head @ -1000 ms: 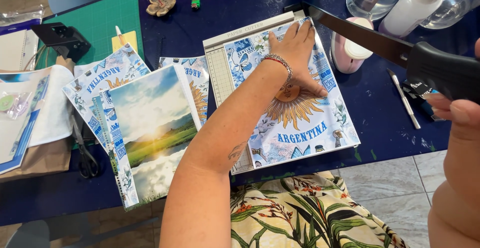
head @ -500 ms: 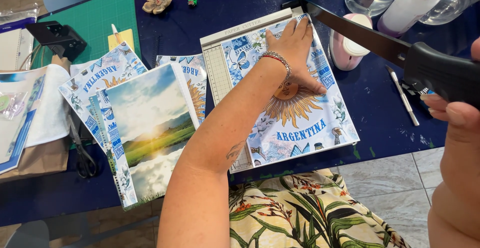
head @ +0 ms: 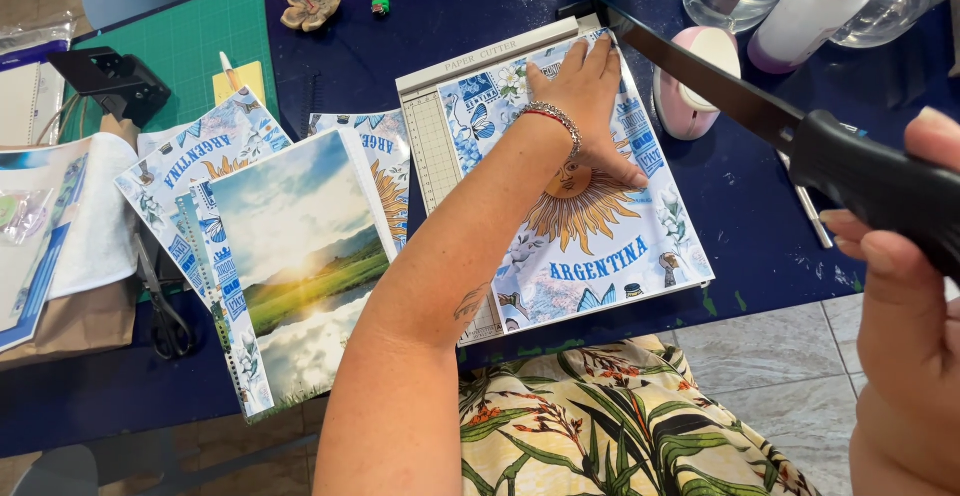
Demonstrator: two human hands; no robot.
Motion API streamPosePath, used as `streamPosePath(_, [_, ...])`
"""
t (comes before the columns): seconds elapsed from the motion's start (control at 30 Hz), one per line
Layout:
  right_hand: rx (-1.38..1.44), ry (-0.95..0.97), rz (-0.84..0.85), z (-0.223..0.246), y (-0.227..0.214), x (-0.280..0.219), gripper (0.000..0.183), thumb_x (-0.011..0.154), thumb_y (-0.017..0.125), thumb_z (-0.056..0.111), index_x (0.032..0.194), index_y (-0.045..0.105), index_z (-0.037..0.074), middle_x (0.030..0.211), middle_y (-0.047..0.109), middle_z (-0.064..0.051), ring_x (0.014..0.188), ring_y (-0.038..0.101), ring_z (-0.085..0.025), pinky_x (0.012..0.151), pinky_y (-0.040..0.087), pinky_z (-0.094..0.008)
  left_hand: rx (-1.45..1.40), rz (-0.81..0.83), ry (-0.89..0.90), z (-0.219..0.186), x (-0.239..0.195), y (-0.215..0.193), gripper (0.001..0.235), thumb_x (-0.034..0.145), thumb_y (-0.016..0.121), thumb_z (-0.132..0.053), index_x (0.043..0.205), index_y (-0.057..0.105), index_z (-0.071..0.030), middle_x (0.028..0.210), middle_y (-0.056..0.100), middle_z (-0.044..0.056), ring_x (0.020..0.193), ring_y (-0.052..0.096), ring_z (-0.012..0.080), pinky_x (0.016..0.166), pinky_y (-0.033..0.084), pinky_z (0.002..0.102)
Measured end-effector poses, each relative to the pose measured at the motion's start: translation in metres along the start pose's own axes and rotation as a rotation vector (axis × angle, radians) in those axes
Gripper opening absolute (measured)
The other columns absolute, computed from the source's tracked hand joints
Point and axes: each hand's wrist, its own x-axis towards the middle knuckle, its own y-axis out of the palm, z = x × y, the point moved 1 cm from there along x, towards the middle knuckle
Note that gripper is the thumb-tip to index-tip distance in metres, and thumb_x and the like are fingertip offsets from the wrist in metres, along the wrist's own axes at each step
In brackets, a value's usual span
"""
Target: Trimming the edges of printed sheets using a manual paper cutter
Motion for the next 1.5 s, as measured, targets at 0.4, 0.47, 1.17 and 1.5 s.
streamPosePath(0.4, [0.094,-0.232,0.053,-0.037,-0.006,-0.03,0.035,0.11,0.048,-0.008,0.137,0.027,-0.004,0.156,0.045,-0.05,0.107,0.07,-0.048,0.097,0.061,-0.046,-0.036,0.029,0.019,0.003,0.003,0.005,0.167,0.048,0.075,-0.098,0.164,-0.002,-0.006,0.174,-0.009,0.008,0.159,-0.008,0.0297,0.115,0.012,0.079])
streamPosePath(0.47, [0.087,-0.219,0.043,-0.039,-0.006,-0.034,0.034,0.109,0.05,-0.009,0.135,0.028,-0.005,0.154,0.048,-0.05,0.106,0.07,-0.048,0.096,0.061,-0.045,-0.029,0.03,0.016,0.002,0.004,0.005,0.168,0.048,0.075,-0.099,0.164,-0.002,-0.006,0.174,-0.009,0.008,0.159,-0.007,0.0293,0.116,0.012,0.079])
streamPosePath(1.17, [0.103,-0.178,0.036,-0.043,-0.005,-0.044,0.032,0.106,0.054,-0.011,0.129,0.033,-0.007,0.15,0.052,-0.05,0.098,0.072,-0.044,0.09,0.062,-0.043,0.037,-0.05,0.013,0.008,0.013,0.012,0.173,0.04,0.068,-0.108,0.163,0.004,-0.005,0.173,0.001,0.007,0.159,0.001,0.027,0.12,0.019,0.06])
streamPosePath(1.5, [0.14,-0.143,0.036,-0.042,-0.005,-0.042,0.031,0.105,0.055,-0.01,0.128,0.034,-0.008,0.152,0.051,-0.05,0.101,0.072,-0.043,0.093,0.06,-0.042,0.073,-0.032,-0.016,0.005,0.017,0.008,0.176,0.035,0.069,-0.109,0.163,0.005,-0.007,0.172,0.004,0.007,0.157,0.005,0.0253,0.121,0.022,0.057])
